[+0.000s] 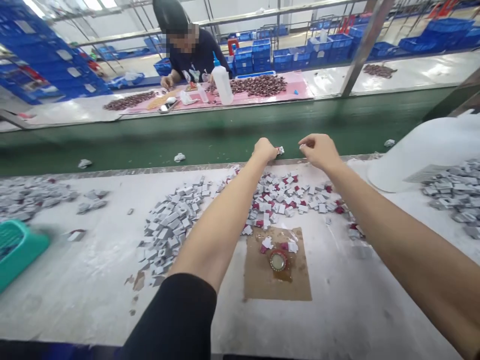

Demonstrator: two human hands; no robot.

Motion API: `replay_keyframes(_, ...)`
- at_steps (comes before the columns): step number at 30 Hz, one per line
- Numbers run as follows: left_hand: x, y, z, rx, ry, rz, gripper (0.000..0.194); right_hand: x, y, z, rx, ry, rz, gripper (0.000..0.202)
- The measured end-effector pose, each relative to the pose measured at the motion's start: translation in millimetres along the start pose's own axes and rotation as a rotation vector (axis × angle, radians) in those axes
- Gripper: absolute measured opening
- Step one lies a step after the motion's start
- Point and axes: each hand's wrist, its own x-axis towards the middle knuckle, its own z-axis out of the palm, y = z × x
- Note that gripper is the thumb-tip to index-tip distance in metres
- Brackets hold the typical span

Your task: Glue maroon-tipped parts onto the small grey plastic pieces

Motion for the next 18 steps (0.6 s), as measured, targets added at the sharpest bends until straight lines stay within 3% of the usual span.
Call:
replay_keyframes(4,-29,4,-13.1,0.036,0.006,0.053,0.036,-40,-1,-23,0.321,-0.073,-0.006,0.017)
replay_keyframes(8,-104,3,-32.8,-0.082,-0.098,0.305,0.036,-100,-6,-37,0.567,-0.128,0.031,0.026)
replay_keyframes(10,-145,-2,-38.4,-0.232,-0.182,0.483,0.028,-128,-10,-36,0.715,-0.145,0.065,0.028)
replay_keyframes(12,-179,-7,-40.5,-0.336,-0.196,0.576,0.022,-155,-15,-32,0.821,-0.168,0.073,0.025)
replay_keyframes(15,-221,-15,-42.6,-0.396,-0.141,0.553,0.008,-194,-20,-29,0.762,-0.167,-0.014,0.021)
replay_keyframes(18,-262,-25,-46.4,-0.372,-0.174,0.448,0.012,-236,-19,-34,0.433,-0.187,-0.154,0.02)
